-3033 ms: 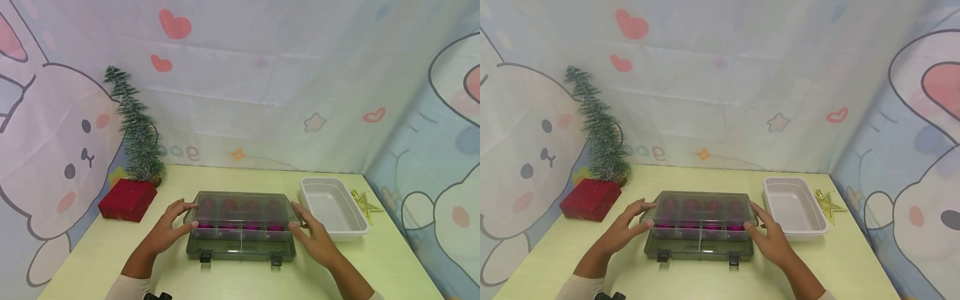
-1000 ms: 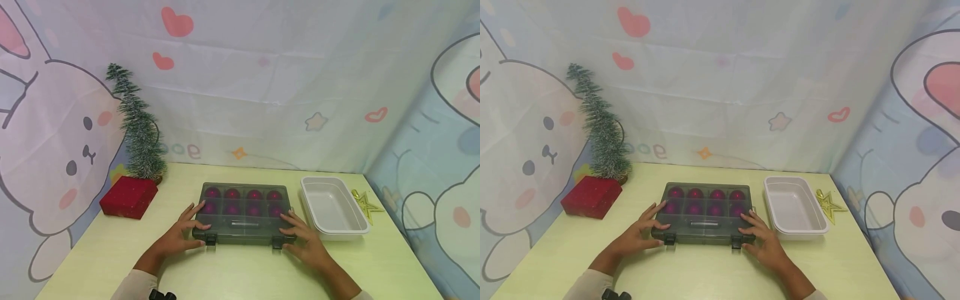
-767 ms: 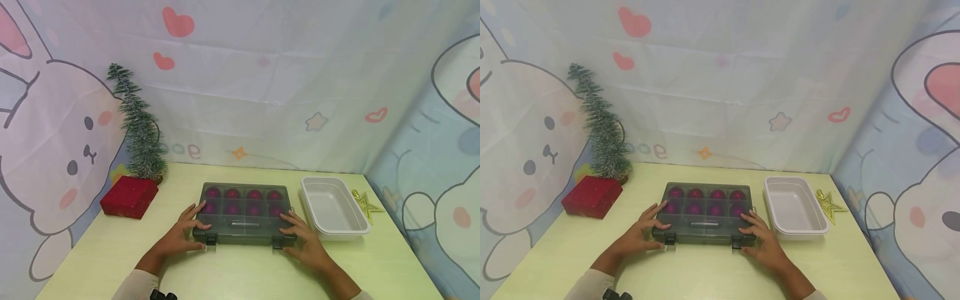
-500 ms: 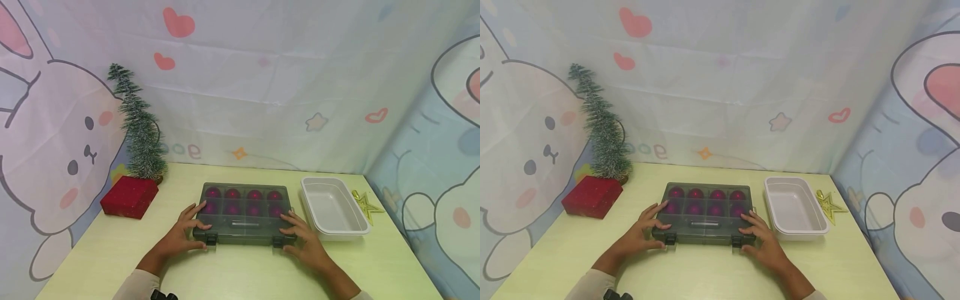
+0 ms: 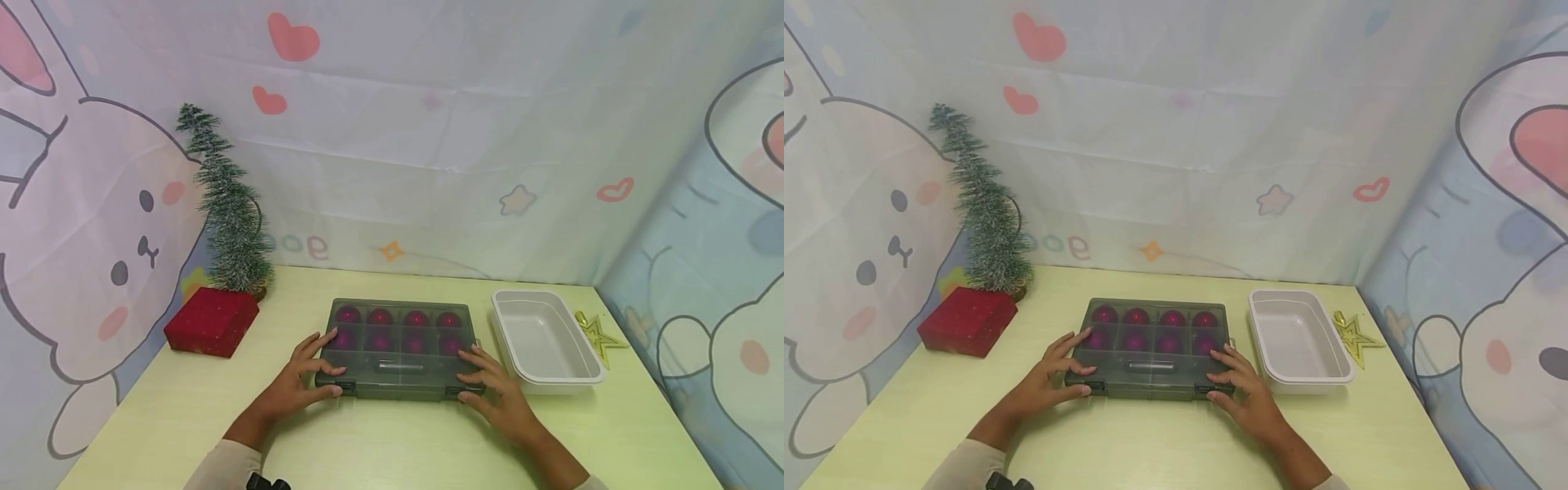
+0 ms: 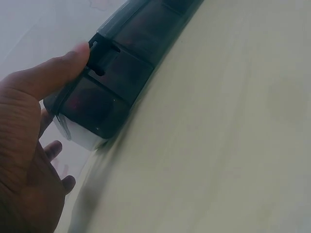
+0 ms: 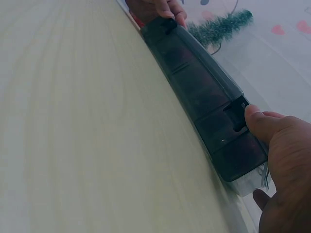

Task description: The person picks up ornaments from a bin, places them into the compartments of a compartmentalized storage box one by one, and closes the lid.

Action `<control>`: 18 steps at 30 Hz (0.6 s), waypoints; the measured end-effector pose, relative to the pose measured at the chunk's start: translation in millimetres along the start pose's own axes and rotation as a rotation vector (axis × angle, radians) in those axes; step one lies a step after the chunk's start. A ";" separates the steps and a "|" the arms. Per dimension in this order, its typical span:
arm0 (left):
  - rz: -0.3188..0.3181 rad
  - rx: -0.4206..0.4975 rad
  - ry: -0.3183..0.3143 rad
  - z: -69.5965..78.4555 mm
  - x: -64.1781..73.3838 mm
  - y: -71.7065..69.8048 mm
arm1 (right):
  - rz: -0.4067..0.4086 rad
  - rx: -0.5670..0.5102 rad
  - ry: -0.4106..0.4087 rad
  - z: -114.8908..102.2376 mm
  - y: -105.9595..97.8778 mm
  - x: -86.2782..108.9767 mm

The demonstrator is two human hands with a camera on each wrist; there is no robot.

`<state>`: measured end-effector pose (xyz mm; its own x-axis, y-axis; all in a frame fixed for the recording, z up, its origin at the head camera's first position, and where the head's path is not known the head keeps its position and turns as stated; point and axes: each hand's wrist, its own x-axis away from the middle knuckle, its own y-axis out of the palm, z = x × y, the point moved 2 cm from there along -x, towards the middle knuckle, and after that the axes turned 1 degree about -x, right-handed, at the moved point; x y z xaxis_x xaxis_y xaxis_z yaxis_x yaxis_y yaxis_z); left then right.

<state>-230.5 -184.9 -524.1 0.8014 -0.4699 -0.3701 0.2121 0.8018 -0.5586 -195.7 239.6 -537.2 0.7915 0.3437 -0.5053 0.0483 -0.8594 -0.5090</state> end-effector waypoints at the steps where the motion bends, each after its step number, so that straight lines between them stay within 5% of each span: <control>1: 0.003 0.004 0.002 0.2 0.0 0.3 | 0.003 0.000 0.002 0.0 0.1 0.0; 18: 0.060 -0.059 0.018 -0.2 -6.9 5.4 | 0.026 -0.033 0.099 -2.6 0.9 -2.3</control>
<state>-235.0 -177.4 -524.7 0.8013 -0.4288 -0.4173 0.1305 0.8059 -0.5775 -195.9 237.0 -534.6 0.8488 0.2834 -0.4463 0.0455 -0.8802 -0.4723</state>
